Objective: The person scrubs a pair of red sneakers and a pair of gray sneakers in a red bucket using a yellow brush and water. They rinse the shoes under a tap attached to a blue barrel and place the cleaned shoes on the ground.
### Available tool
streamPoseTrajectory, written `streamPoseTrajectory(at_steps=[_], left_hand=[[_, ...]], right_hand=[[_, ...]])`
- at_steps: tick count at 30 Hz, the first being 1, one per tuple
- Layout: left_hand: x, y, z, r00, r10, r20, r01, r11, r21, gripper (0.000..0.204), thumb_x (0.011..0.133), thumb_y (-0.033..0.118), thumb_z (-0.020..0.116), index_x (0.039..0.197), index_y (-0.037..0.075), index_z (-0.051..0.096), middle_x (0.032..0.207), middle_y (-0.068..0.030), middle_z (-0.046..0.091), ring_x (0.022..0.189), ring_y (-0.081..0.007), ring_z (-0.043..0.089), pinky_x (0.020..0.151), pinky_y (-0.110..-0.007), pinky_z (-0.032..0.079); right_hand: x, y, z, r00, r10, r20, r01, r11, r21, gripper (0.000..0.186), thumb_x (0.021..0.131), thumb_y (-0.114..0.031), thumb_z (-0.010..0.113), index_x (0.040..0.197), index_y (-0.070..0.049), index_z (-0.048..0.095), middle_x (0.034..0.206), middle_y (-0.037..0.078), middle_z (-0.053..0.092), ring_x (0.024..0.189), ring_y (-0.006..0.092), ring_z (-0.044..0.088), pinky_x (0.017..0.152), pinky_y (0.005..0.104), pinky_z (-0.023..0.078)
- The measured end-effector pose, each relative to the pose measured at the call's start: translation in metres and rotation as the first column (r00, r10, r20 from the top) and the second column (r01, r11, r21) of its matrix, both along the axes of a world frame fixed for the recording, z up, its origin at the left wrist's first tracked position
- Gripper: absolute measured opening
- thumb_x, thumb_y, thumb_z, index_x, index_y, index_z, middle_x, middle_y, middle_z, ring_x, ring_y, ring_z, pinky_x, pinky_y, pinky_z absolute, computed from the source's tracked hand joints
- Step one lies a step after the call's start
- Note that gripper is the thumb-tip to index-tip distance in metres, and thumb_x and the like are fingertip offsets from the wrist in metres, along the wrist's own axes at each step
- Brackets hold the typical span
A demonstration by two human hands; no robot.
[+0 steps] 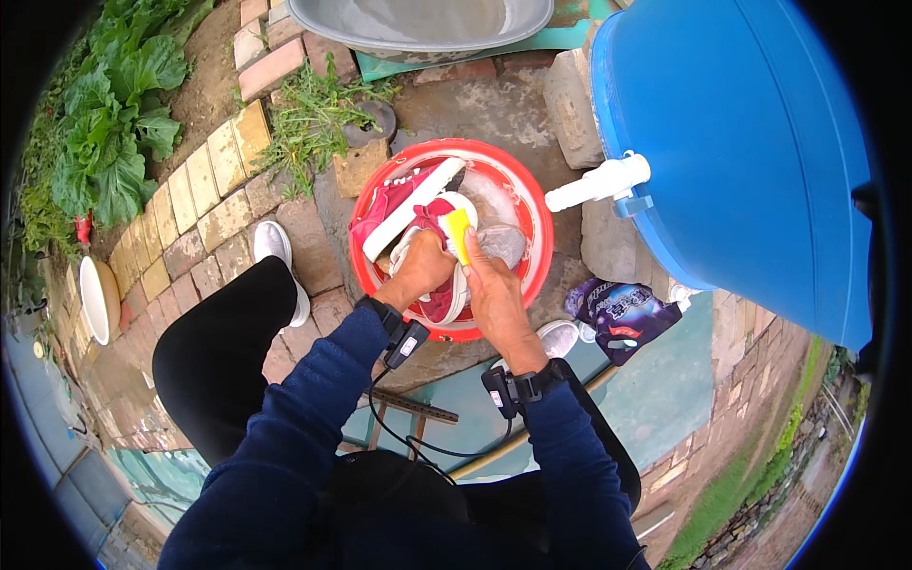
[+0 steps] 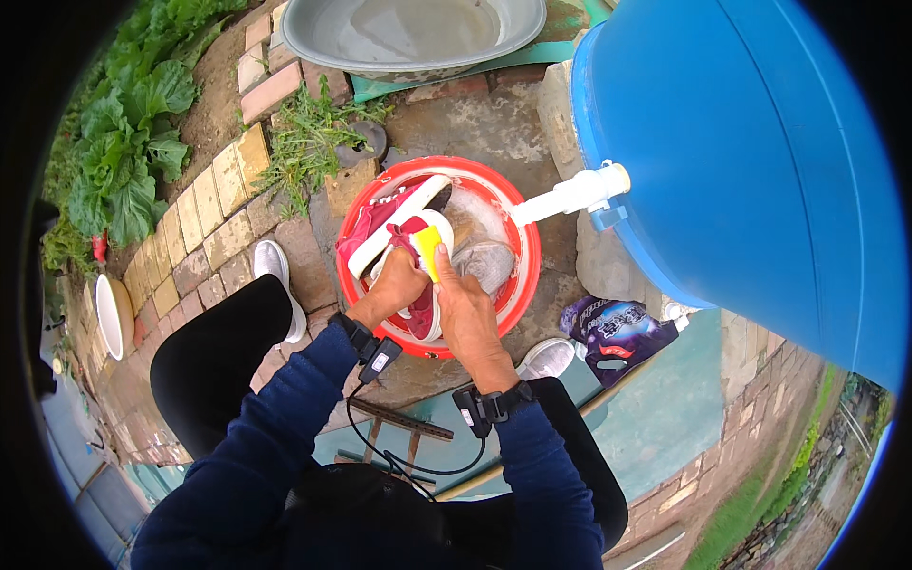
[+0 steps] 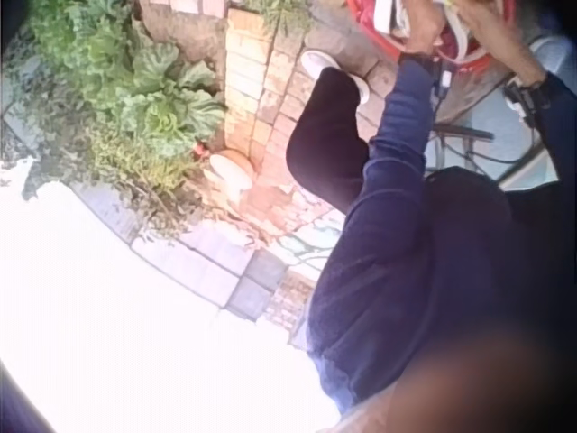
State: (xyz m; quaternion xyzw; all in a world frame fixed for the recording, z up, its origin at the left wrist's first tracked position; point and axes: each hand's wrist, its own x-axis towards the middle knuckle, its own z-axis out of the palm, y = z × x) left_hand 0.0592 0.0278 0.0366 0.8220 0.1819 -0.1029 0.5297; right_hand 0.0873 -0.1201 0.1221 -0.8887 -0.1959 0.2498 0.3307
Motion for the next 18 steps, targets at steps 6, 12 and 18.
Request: streamPoseTrajectory(at_steps=[6, 12, 18], left_hand=[[-0.017, 0.001, 0.027, 0.888, 0.401, -0.224, -0.458, 0.813, -0.359, 0.021, 0.091, 0.011, 0.068, 0.105, -0.004, 0.066, 0.094, -0.0075, 0.071, 0.083, -0.0202, 0.069, 0.07, -0.034, 0.054], [-0.014, 0.041, 0.074, 0.601, 0.546, -0.584, -0.659, -0.075, -0.748, 0.035, 0.103, 0.026, 0.053, 0.128, 0.002, 0.053, 0.13, -0.0171, 0.06, 0.119, -0.0343, 0.059, 0.104, -0.058, 0.045], [-0.039, 0.047, 0.103, 0.575, 0.488, -0.657, -0.695, -0.132, -0.707, 0.04, 0.104, 0.034, 0.049, 0.13, 0.004, 0.052, 0.134, -0.0188, 0.058, 0.121, -0.0377, 0.057, 0.104, -0.064, 0.04]], right_hand=[[-0.033, -0.059, -0.036, 0.935, -0.344, -0.088, 0.348, 0.937, 0.038, 0.062, 0.09, -0.003, 0.065, 0.148, -0.008, 0.044, 0.125, 0.026, 0.062, 0.11, 0.031, 0.066, 0.092, 0.0366, 0.051], [-0.047, -0.062, -0.042, 0.768, -0.488, -0.414, 0.625, 0.711, 0.323, 0.081, 0.091, -0.008, 0.069, 0.158, -0.011, 0.022, 0.129, 0.018, 0.06, 0.099, 0.0206, 0.062, 0.082, 0.0285, 0.049], [-0.05, -0.053, -0.016, 0.573, -0.256, -0.779, 0.807, 0.344, 0.48, 0.085, 0.093, -0.007, 0.066, 0.159, -0.026, 0.017, 0.092, -0.003, 0.054, 0.055, 0.003, 0.039, 0.045, 0.0185, 0.035]])
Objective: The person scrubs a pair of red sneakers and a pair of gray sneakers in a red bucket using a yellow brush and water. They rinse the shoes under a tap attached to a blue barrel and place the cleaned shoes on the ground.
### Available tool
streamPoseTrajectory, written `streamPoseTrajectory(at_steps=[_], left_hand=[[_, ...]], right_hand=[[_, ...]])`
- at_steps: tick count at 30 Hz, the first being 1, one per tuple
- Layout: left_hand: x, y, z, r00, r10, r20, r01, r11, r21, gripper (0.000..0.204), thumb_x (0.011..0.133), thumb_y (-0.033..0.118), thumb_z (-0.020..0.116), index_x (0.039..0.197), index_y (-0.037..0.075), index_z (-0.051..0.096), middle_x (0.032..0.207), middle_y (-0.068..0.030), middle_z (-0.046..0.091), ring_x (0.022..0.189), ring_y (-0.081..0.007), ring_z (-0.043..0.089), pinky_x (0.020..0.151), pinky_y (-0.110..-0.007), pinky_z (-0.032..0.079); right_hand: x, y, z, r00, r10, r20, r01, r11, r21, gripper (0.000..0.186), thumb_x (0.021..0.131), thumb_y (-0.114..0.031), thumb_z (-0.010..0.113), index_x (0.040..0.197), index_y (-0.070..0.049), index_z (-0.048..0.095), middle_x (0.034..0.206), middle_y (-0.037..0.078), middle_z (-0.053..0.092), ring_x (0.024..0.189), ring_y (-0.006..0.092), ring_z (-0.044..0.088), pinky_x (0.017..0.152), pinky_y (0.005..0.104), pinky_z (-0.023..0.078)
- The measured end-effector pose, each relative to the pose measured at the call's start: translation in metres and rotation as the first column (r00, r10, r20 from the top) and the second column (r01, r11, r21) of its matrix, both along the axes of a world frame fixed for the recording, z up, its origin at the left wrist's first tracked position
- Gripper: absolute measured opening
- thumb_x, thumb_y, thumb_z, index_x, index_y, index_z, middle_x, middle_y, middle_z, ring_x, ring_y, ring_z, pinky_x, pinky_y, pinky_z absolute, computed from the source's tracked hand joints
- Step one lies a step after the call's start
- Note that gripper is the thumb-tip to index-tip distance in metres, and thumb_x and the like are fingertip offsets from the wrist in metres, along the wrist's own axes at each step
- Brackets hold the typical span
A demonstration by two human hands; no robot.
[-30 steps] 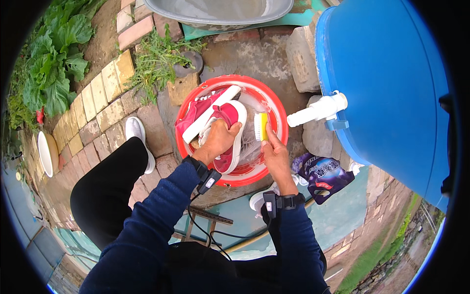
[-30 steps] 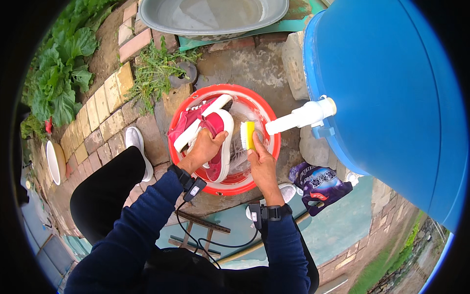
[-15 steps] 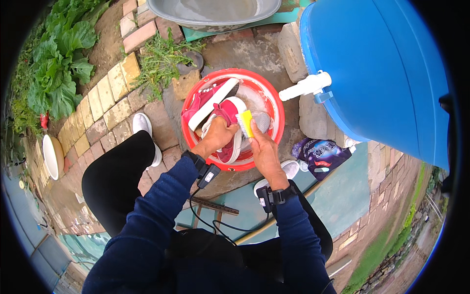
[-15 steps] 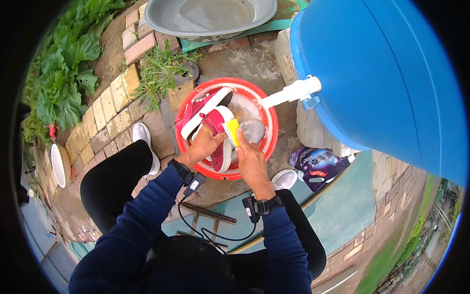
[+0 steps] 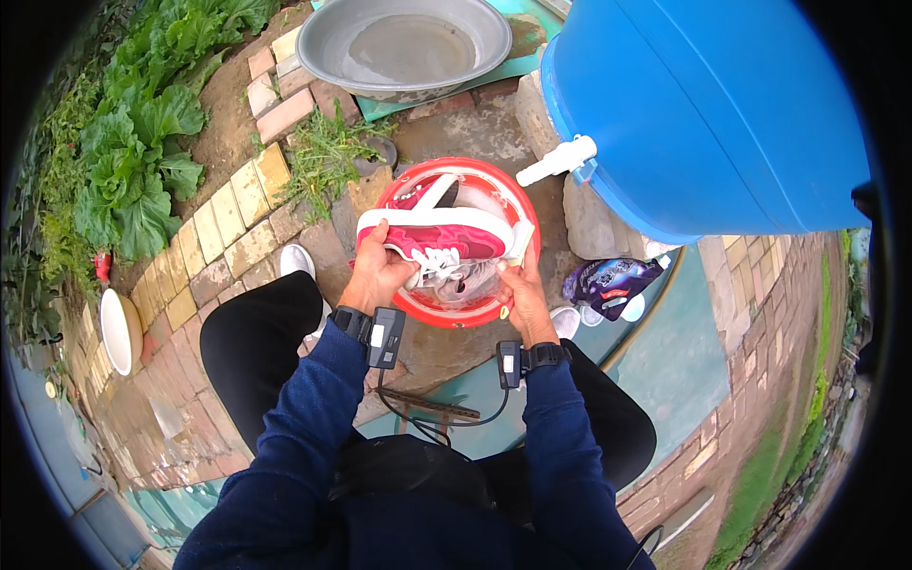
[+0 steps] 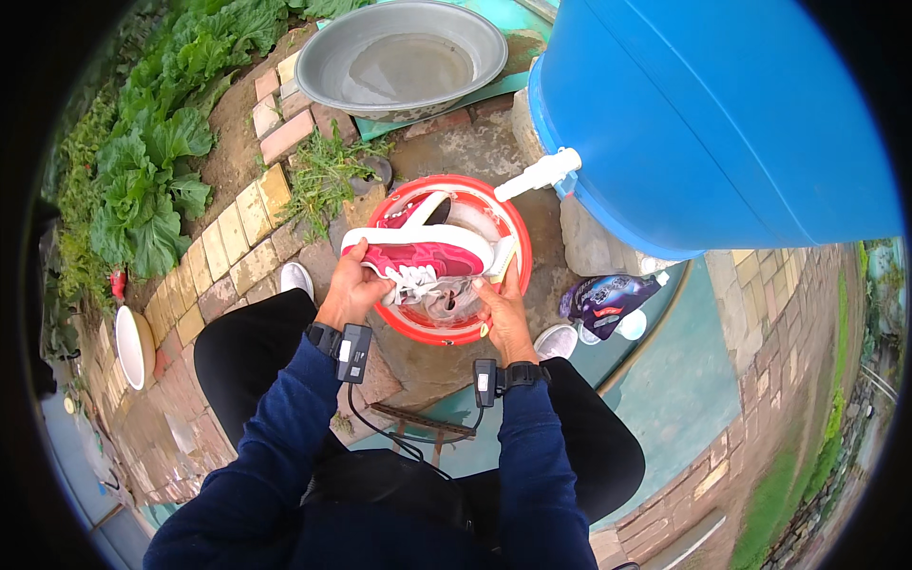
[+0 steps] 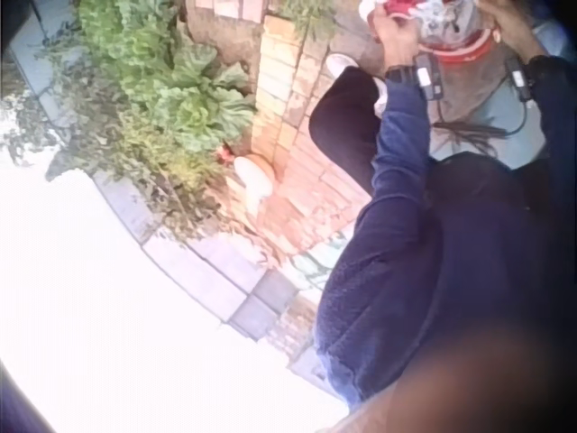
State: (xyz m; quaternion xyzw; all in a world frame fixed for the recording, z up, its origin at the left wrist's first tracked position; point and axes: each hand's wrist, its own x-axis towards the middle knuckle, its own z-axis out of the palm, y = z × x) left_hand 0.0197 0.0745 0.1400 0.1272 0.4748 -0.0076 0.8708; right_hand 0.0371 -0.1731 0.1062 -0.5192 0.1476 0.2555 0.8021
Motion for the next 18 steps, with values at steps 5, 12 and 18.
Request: streamPoseTrajectory(at_steps=[5, 12, 18], left_hand=[[-0.016, -0.01, 0.001, 0.991, 0.038, 0.13, -0.036, 0.999, -0.017, 0.041, 0.105, 0.034, 0.046, 0.131, 0.003, 0.052, 0.136, -0.0177, 0.057, 0.122, -0.0348, 0.057, 0.107, -0.055, 0.042], [-0.026, -0.006, -0.02, 0.605, -0.791, 0.09, 0.579, 0.515, 0.631, 0.033, 0.094, 0.015, 0.066, 0.123, 0.003, 0.059, 0.11, -0.0074, 0.07, 0.098, -0.0175, 0.068, 0.087, -0.035, 0.055], [-0.039, -0.019, -0.039, 0.807, -0.563, 0.179, 0.463, 0.791, 0.4, 0.035, 0.094, 0.01, 0.066, 0.127, 0.004, 0.057, 0.117, -0.0099, 0.069, 0.104, -0.0214, 0.068, 0.092, -0.04, 0.055]], right_hand=[[0.005, 0.009, 0.015, 0.999, -0.049, 0.014, 0.048, 0.999, 0.022, 0.081, 0.092, -0.007, 0.067, 0.156, -0.029, 0.024, 0.082, -0.006, 0.05, 0.051, 0.0018, 0.037, 0.043, 0.0181, 0.033], [0.016, 0.023, 0.023, 0.977, -0.11, 0.185, 0.164, 0.936, -0.312, 0.054, 0.09, -0.02, 0.074, 0.137, -0.01, 0.049, 0.087, -0.001, 0.06, 0.051, 0.0031, 0.043, 0.04, 0.0197, 0.032], [0.015, 0.009, 0.011, 0.99, -0.088, -0.112, 0.084, 0.996, -0.033, 0.032, 0.093, -0.03, 0.07, 0.115, -0.009, 0.057, 0.086, 0.002, 0.058, 0.052, 0.0044, 0.042, 0.043, 0.0221, 0.036]])
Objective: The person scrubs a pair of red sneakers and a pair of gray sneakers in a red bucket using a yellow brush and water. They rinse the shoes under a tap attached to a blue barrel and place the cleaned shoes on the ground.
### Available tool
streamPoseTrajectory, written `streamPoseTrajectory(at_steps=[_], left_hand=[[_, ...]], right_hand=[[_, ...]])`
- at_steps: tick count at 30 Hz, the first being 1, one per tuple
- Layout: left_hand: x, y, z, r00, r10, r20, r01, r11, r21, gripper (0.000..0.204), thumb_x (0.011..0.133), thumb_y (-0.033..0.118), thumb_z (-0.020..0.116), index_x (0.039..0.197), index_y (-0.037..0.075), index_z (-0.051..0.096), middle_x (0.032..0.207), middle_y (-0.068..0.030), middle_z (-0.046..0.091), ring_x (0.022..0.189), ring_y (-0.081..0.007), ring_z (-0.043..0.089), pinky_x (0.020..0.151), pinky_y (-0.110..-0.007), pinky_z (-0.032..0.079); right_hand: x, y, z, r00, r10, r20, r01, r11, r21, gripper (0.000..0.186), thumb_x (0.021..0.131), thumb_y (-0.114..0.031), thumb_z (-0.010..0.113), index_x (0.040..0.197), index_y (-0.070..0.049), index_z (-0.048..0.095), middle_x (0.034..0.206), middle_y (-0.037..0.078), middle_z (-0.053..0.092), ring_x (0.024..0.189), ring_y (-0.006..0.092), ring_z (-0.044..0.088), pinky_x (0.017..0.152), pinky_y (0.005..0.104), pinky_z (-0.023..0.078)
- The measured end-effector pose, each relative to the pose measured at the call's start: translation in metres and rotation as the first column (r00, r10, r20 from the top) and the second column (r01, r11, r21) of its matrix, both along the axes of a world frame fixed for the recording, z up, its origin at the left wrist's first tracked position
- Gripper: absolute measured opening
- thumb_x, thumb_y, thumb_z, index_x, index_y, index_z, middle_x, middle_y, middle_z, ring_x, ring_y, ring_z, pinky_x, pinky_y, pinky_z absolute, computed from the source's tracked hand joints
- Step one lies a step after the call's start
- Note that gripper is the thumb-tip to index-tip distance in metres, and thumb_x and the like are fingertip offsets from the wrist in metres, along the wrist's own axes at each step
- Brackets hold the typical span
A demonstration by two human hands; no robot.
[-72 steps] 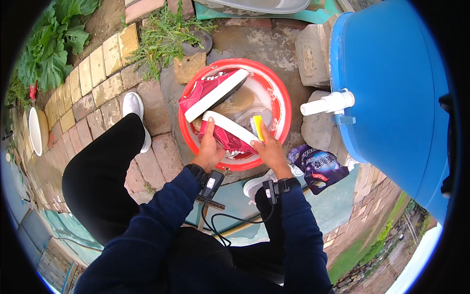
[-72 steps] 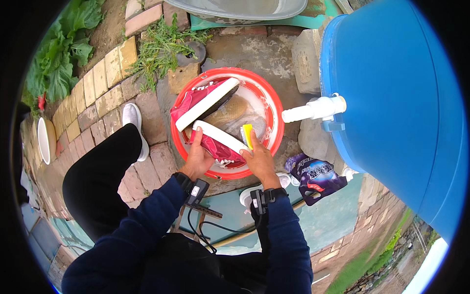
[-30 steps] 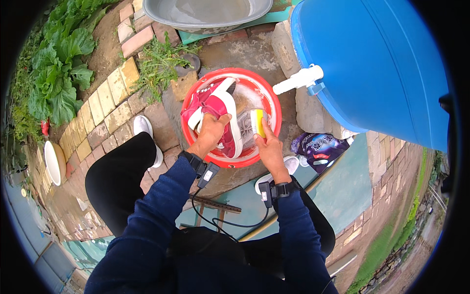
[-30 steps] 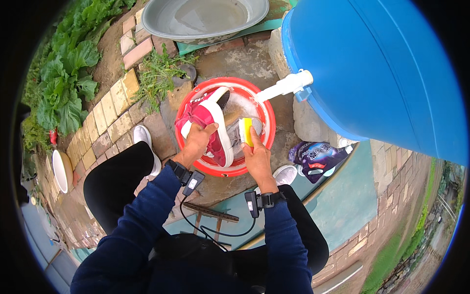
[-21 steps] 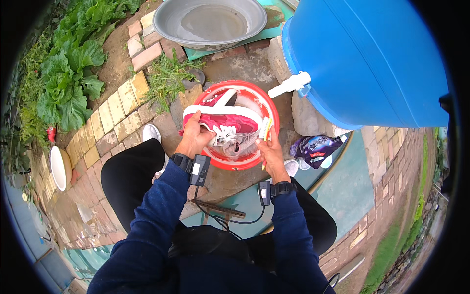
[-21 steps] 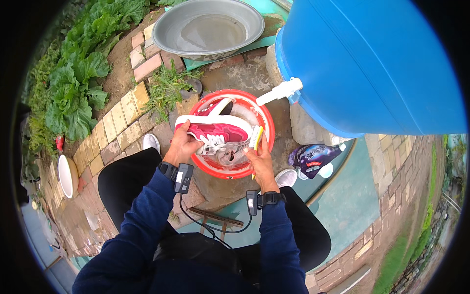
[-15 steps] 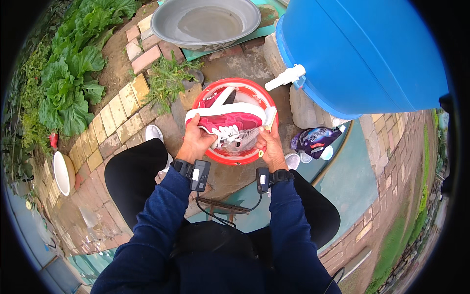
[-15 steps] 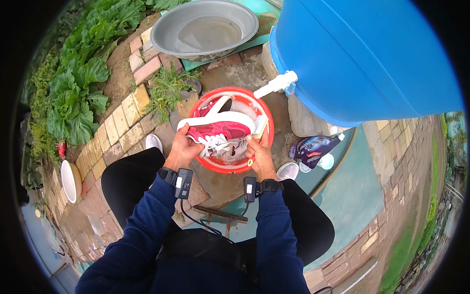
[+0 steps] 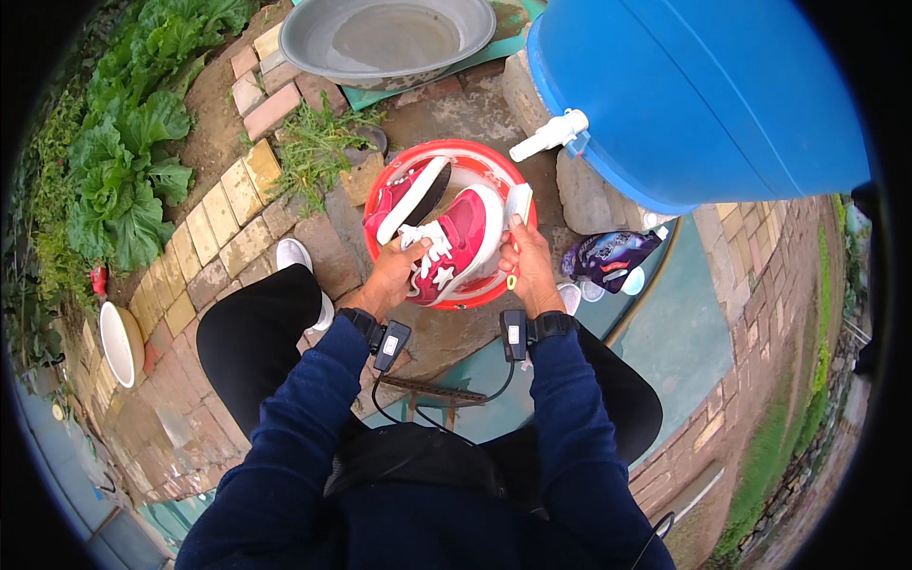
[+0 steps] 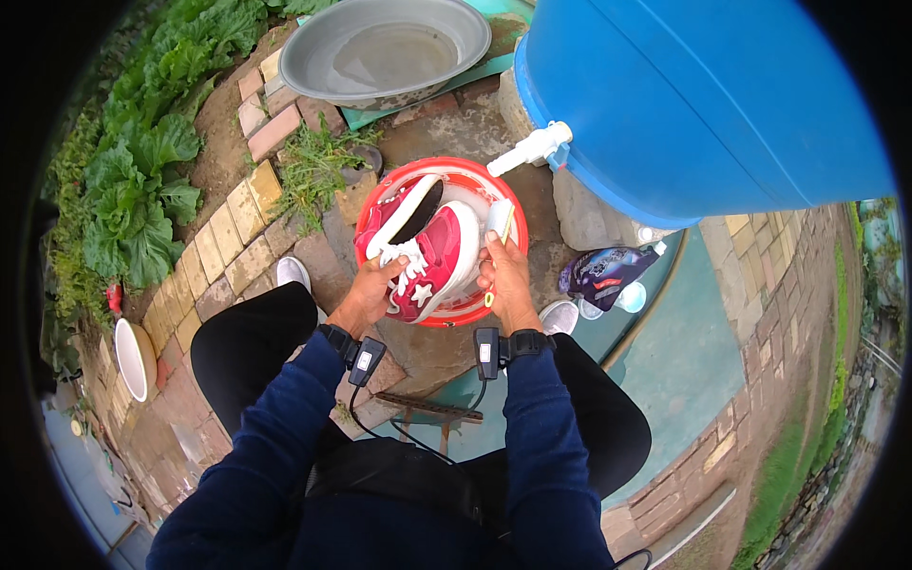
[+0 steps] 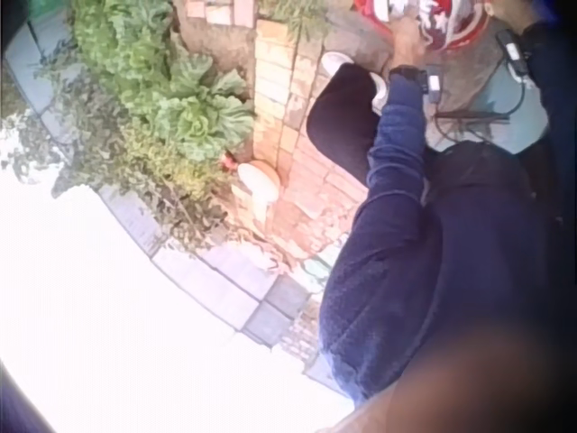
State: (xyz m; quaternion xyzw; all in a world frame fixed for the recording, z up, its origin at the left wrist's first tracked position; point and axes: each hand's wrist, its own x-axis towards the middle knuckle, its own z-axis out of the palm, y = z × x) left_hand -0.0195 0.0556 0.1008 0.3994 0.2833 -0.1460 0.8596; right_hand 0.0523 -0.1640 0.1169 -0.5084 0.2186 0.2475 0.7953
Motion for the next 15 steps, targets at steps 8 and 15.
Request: streamPoseTrajectory(at_steps=[8, 15], left_hand=[[-0.003, -0.012, -0.021, 0.988, 0.141, -0.057, -0.15, 0.962, -0.229, 0.032, 0.099, 0.023, 0.061, 0.123, 0.002, 0.059, 0.115, -0.0123, 0.07, 0.099, -0.0254, 0.07, 0.091, -0.043, 0.058], [0.029, -0.01, -0.05, 0.922, -0.14, -0.361, 0.212, 0.963, 0.167, 0.031, 0.101, 0.031, 0.058, 0.108, 0.002, 0.066, 0.101, -0.0167, 0.072, 0.083, -0.0262, 0.073, 0.071, -0.038, 0.061]], right_hand=[[-0.062, 0.005, -0.048, 0.935, 0.254, -0.247, -0.137, 0.902, 0.408, 0.041, 0.093, -0.032, 0.071, 0.122, -0.012, 0.052, 0.083, -0.005, 0.052, 0.052, 0.0029, 0.039, 0.047, 0.0215, 0.039], [-0.062, 0.012, -0.071, 0.987, 0.132, -0.095, -0.122, 0.987, 0.104, 0.057, 0.084, -0.035, 0.078, 0.125, -0.005, 0.051, 0.086, 0.0, 0.06, 0.058, 0.005, 0.052, 0.05, 0.0238, 0.045]])
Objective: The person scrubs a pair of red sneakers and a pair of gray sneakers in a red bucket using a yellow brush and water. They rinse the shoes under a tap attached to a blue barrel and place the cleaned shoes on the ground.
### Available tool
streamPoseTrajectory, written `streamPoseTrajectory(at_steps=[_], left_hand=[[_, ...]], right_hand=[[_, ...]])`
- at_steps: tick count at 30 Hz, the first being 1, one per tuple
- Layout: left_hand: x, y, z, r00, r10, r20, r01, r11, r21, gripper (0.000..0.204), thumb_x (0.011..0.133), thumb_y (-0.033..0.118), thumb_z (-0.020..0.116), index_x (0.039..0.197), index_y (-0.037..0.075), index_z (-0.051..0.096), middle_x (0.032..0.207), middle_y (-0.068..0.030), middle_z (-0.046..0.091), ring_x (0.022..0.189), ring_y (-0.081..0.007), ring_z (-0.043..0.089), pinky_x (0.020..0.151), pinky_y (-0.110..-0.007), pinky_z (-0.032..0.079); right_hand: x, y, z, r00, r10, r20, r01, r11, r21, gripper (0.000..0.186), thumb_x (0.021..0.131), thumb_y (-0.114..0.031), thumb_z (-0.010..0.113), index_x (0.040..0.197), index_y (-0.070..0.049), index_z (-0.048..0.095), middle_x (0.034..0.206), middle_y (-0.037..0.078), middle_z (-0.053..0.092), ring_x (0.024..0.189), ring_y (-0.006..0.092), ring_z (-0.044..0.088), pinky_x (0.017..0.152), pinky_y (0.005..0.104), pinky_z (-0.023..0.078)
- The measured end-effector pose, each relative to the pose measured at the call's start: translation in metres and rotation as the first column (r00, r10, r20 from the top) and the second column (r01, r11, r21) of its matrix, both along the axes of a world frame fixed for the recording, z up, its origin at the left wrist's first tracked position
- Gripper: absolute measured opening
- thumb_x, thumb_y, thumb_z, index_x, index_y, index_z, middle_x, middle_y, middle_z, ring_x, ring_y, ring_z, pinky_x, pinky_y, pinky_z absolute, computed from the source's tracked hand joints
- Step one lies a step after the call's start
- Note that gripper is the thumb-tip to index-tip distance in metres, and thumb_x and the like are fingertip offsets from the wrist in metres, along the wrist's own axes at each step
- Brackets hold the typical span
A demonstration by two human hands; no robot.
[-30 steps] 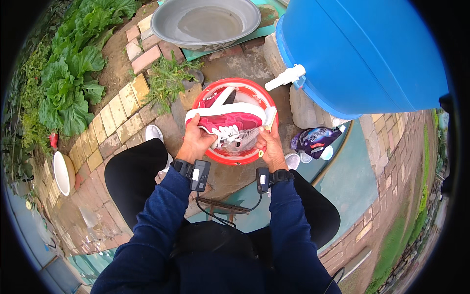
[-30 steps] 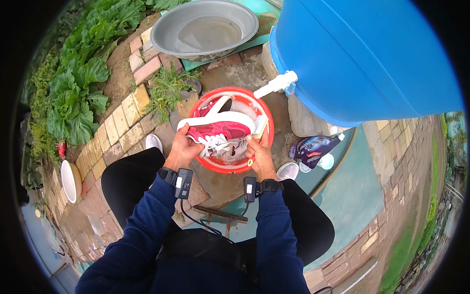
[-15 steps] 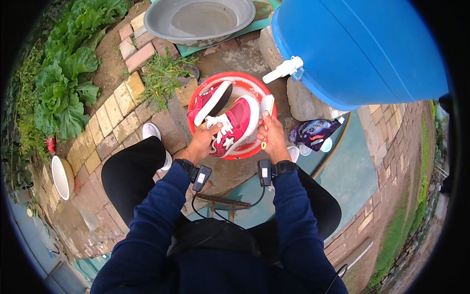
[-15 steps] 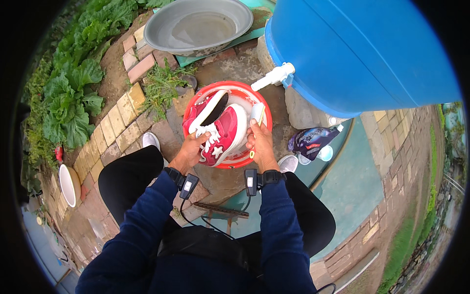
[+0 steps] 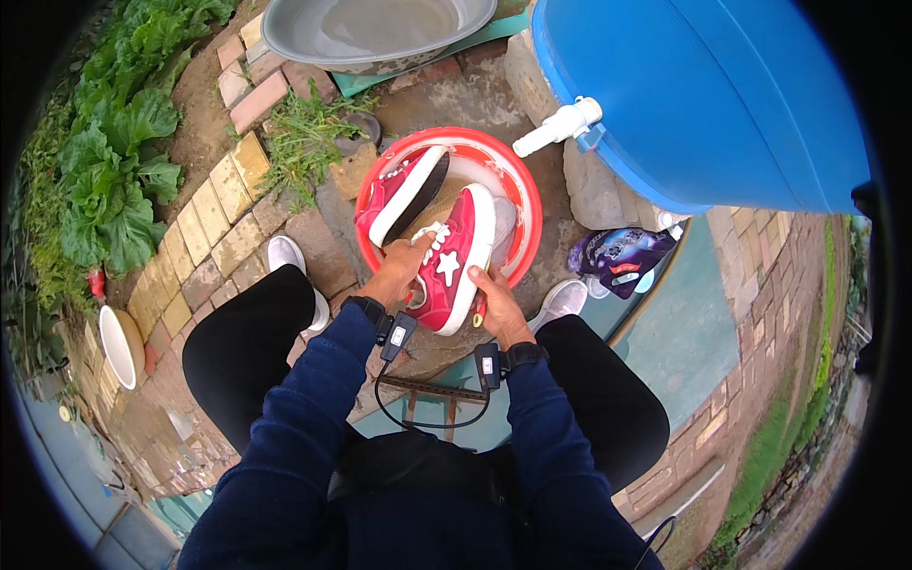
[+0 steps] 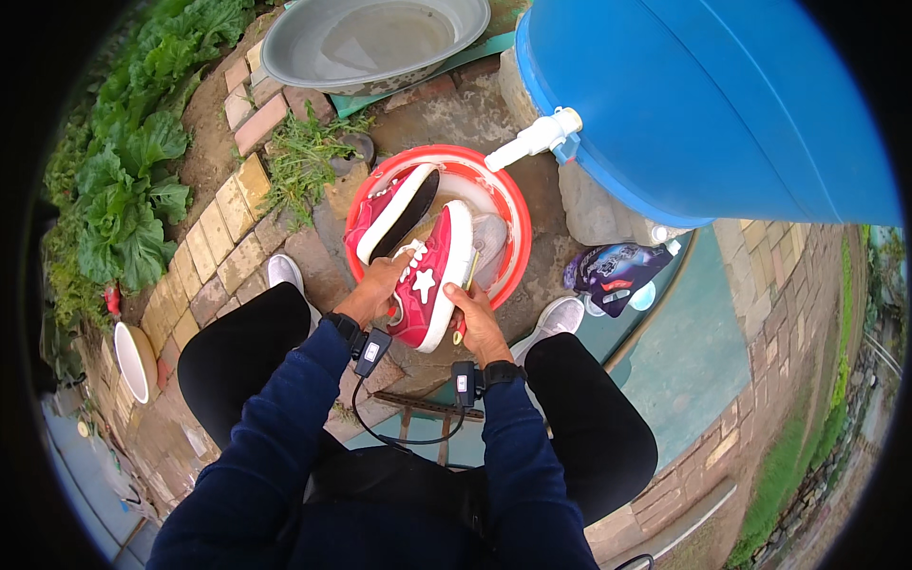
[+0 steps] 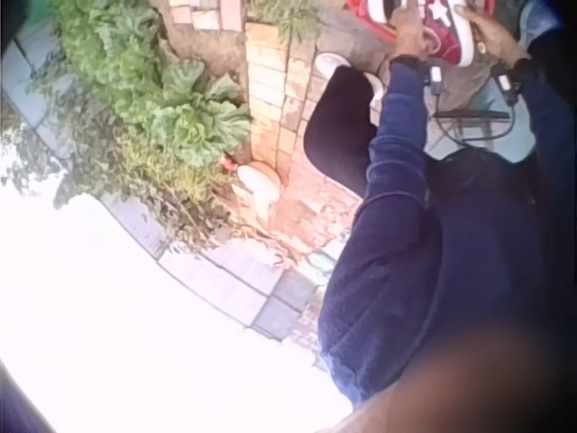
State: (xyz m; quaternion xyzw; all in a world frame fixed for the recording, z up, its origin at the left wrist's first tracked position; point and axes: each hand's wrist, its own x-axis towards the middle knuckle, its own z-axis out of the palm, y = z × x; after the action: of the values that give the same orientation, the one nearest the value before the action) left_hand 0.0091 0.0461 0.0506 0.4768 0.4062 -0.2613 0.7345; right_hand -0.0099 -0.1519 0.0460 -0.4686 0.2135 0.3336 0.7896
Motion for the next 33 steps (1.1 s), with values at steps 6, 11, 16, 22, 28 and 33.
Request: streamPoseTrajectory(at_steps=[6, 11, 16, 22, 28, 33], left_hand=[[0.031, -0.007, -0.021, 0.841, -0.539, -0.045, 0.293, 0.385, 0.875, 0.031, 0.093, 0.029, 0.061, 0.103, 0.0, 0.065, 0.095, -0.0219, 0.07, 0.092, -0.0358, 0.069, 0.083, -0.042, 0.054], [0.043, -0.034, -0.046, 0.775, -0.597, 0.205, 0.099, 0.436, 0.894, 0.05, 0.089, 0.026, 0.067, 0.131, 0.002, 0.051, 0.127, -0.0232, 0.059, 0.119, -0.0399, 0.056, 0.101, -0.044, 0.045], [0.062, -0.046, -0.054, 0.737, -0.674, -0.053, 0.297, 0.252, 0.921, 0.093, 0.082, 0.041, 0.075, 0.15, 0.0, 0.028, 0.146, -0.027, 0.043, 0.131, -0.0418, 0.045, 0.109, -0.048, 0.038], [0.068, -0.077, -0.046, 0.589, -0.777, -0.222, 0.379, 0.022, 0.925, 0.114, 0.074, 0.05, 0.08, 0.159, 0.014, 0.012, 0.157, -0.0244, 0.021, 0.142, -0.0411, 0.029, 0.108, -0.067, 0.026], [0.065, -0.052, -0.067, 0.601, -0.783, -0.161, 0.37, 0.094, 0.924, 0.112, 0.073, 0.055, 0.076, 0.157, 0.008, 0.018, 0.149, -0.0276, 0.033, 0.135, -0.0417, 0.039, 0.106, -0.058, 0.03], [0.061, -0.037, -0.095, 0.574, -0.807, -0.135, 0.356, 0.098, 0.929, 0.111, 0.077, 0.053, 0.073, 0.158, 0.006, 0.014, 0.151, -0.0296, 0.031, 0.135, -0.0463, 0.036, 0.112, -0.056, 0.026]], right_hand=[[0.043, 0.009, -0.021, 0.986, -0.031, 0.162, 0.103, 0.88, -0.464, 0.067, 0.079, -0.03, 0.083, 0.128, 0.0, 0.049, 0.111, 0.013, 0.065, 0.096, 0.0203, 0.066, 0.082, 0.0334, 0.054], [0.063, 0.011, -0.051, 0.945, 0.257, 0.203, 0.006, 0.607, -0.795, 0.06, 0.076, -0.027, 0.081, 0.124, -0.002, 0.054, 0.107, 0.02, 0.066, 0.101, 0.0335, 0.064, 0.09, 0.0409, 0.049], [0.054, -0.002, -0.072, 0.972, 0.157, 0.173, 0.011, 0.707, -0.707, 0.033, 0.085, -0.017, 0.07, 0.112, -0.001, 0.06, 0.094, 0.014, 0.065, 0.091, 0.0249, 0.064, 0.083, 0.0376, 0.05], [0.043, -0.017, -0.077, 0.973, 0.1, 0.208, 0.085, 0.683, -0.726, 0.025, 0.088, -0.013, 0.065, 0.108, 0.001, 0.058, 0.098, 0.015, 0.066, 0.09, 0.025, 0.063, 0.082, 0.0376, 0.049], [0.059, -0.025, -0.082, 0.985, 0.124, 0.118, -0.004, 0.707, -0.707, 0.029, 0.092, -0.017, 0.063, 0.114, 0.002, 0.057, 0.103, 0.016, 0.065, 0.094, 0.0262, 0.062, 0.086, 0.0389, 0.048], [0.064, -0.009, -0.103, 0.996, 0.083, 0.027, -0.046, 0.761, -0.647, 0.05, 0.096, -0.027, 0.061, 0.135, 0.002, 0.046, 0.125, 0.02, 0.058, 0.116, 0.03, 0.056, 0.101, 0.0381, 0.041]])
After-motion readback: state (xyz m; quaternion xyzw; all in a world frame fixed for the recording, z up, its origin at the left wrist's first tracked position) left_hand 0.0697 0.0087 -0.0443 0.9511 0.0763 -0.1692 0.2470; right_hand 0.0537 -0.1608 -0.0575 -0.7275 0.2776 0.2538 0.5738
